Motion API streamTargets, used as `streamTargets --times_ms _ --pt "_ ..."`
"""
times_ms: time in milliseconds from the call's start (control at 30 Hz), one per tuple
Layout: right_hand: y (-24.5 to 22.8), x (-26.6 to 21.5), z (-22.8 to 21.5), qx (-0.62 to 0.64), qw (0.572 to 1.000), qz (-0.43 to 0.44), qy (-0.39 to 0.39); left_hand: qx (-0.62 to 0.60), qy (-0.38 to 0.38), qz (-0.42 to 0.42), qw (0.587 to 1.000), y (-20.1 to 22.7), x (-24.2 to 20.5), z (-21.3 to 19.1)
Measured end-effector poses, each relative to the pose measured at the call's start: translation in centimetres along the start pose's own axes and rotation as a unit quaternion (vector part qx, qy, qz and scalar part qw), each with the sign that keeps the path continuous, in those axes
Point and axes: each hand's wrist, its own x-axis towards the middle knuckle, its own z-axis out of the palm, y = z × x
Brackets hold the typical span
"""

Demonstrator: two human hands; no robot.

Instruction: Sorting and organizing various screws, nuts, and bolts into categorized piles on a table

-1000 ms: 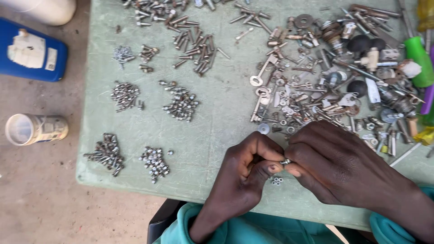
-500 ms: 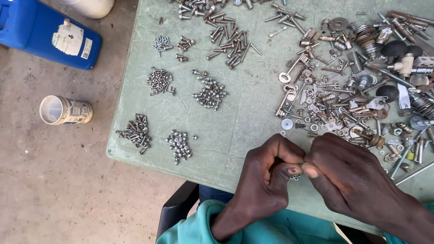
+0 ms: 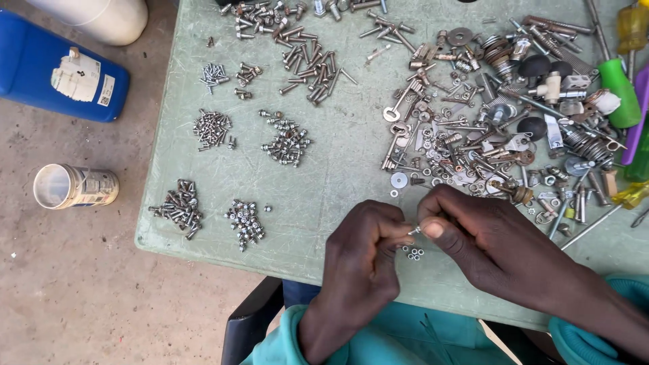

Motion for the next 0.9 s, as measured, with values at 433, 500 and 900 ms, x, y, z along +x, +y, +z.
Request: streamTargets --times_ms 433,500,900 --pt "-0.6 -0.2 -6.1 -0.219 0.940 -0.077 0.248 0.349 0.114 -0.034 0.930 -5.5 4.1 -8.1" --pt "0.0 0.9 -5.4 -0.220 0.946 -0.086 0.221 0.346 0.102 -0.052 0.931 -6.2 3.8 -7.8" --pt "-0.4 6.0 -4.1 -0.320 0.925 -0.190 0.078 0.226 0.077 -0.010 0.971 -2.8 1.9 -6.3"
